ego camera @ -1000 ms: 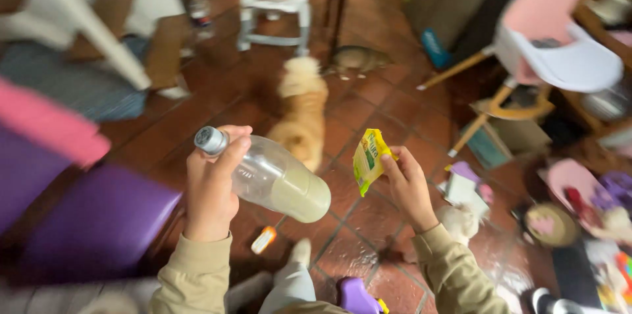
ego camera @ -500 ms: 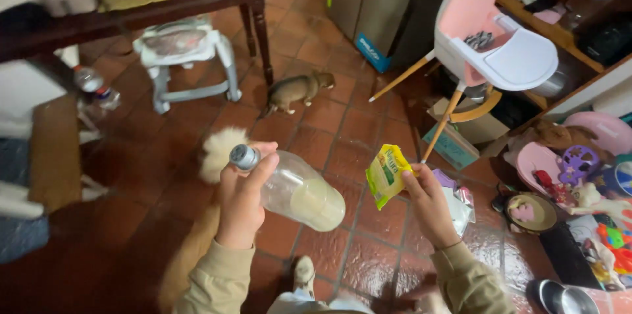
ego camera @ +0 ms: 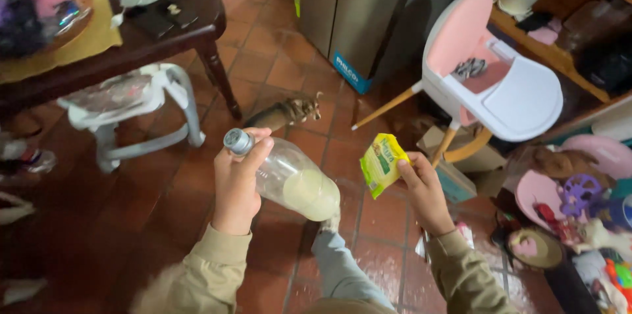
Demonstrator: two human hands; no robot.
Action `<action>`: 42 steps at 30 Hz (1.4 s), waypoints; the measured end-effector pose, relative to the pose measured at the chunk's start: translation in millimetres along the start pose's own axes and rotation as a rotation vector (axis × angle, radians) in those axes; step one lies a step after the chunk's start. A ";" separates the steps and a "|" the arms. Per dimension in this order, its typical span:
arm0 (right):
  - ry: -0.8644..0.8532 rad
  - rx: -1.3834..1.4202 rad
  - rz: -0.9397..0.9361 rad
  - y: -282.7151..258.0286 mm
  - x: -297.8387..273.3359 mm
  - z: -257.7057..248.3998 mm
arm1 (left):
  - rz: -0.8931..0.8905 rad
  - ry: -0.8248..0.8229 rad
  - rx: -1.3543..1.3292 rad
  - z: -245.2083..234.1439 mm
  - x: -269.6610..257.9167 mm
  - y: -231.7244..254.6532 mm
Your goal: Clearing food items and dirty dishes from a dining table, storing items in the refrigerator, and taking plates to the kitchen sink to scrape leftovers.
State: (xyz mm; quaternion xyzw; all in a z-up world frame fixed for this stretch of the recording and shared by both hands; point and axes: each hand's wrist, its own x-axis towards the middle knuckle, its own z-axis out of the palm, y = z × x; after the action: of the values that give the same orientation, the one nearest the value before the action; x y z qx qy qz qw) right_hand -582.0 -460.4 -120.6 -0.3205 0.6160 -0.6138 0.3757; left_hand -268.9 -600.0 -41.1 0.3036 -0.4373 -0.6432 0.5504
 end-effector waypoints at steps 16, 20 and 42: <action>-0.254 0.081 -0.017 -80.6 442.5 32.0 | 0.027 0.102 -0.110 124.0 397.3 -55.8; -0.252 0.028 -0.044 -89.4 556.4 59.6 | -0.023 0.129 -0.079 130.6 495.7 -76.2; -0.308 0.272 -0.686 -480.0 1104.0 222.3 | 0.067 0.238 0.129 103.6 943.5 -113.2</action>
State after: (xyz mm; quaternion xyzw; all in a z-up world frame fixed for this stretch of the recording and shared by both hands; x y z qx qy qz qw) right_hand -989.2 -1539.7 289.2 -0.5431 0.3227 -0.7243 0.2761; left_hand -607.2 -1493.5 -12.1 0.3977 -0.4192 -0.5546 0.5988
